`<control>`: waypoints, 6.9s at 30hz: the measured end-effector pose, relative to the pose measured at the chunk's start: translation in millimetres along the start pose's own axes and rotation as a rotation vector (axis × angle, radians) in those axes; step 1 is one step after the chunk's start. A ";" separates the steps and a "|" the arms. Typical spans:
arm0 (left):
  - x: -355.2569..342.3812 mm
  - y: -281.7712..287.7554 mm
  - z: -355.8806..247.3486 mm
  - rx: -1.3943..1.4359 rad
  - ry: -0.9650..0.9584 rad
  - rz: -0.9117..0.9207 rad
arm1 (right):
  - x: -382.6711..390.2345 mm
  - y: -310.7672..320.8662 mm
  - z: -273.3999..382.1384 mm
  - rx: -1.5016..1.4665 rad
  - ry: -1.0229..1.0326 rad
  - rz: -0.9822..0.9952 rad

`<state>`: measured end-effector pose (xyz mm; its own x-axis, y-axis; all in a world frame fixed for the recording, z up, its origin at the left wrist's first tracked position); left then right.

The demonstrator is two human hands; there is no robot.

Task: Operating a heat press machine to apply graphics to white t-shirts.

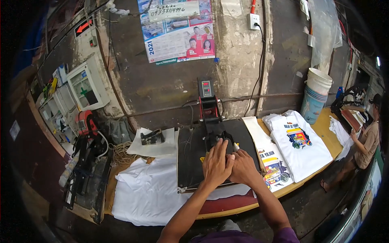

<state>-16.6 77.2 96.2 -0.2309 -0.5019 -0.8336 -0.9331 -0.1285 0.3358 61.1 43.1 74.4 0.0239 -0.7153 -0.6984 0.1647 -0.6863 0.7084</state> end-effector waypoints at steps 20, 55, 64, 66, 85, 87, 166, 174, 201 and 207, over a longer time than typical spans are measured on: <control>8.0 -5.5 -1.3 -0.021 -0.128 0.033 | -3.9 -1.7 10.9 0.076 -0.071 -0.326; 12.0 0.2 -1.1 0.013 -0.163 0.020 | -2.6 -0.9 22.4 0.157 0.028 -0.308; 10.9 3.0 -4.3 0.025 -0.203 -0.037 | -1.6 -3.6 17.5 0.128 -0.003 -0.312; 11.1 3.2 -4.6 0.021 -0.201 -0.032 | -1.4 -3.7 17.5 0.118 -0.007 -0.315; 13.1 -0.4 -4.0 -0.003 -0.177 0.029 | -1.4 -2.8 16.9 0.142 -0.026 -0.311; 12.8 -0.2 -4.7 -0.003 -0.181 0.029 | -1.3 -1.3 17.7 0.145 -0.025 -0.315; 147.0 65.0 87.7 -0.194 -0.169 0.326 | 76.6 -0.6 55.5 -0.540 -0.077 0.504; 115.0 72.6 39.4 -0.194 -0.412 0.248 | 217.5 -51.3 10.8 -1.146 -1.379 0.483; 187.7 -180.0 -127.9 0.269 -0.075 0.868 | 50.9 29.0 -524.4 -0.618 -1.301 -0.436; 187.8 -208.0 -123.0 0.150 0.152 0.879 | -12.4 -29.9 -530.5 -1.505 -0.924 -0.714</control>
<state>168.0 -95.6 -76.2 -0.8485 -0.4751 -0.2332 -0.4662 0.4622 0.7544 579.0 142.5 8.1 -0.8021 -0.5771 -0.1535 0.5158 -0.5400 -0.6651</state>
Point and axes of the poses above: each hand's wrist, its own x-axis away from the middle knuckle, its own y-axis out of the back of the hand, z = x × y, the point moved 10 cm from there along -x, towards the middle knuckle, and after that the axes turned 14 degrees about -z, right-handed, at the moved point
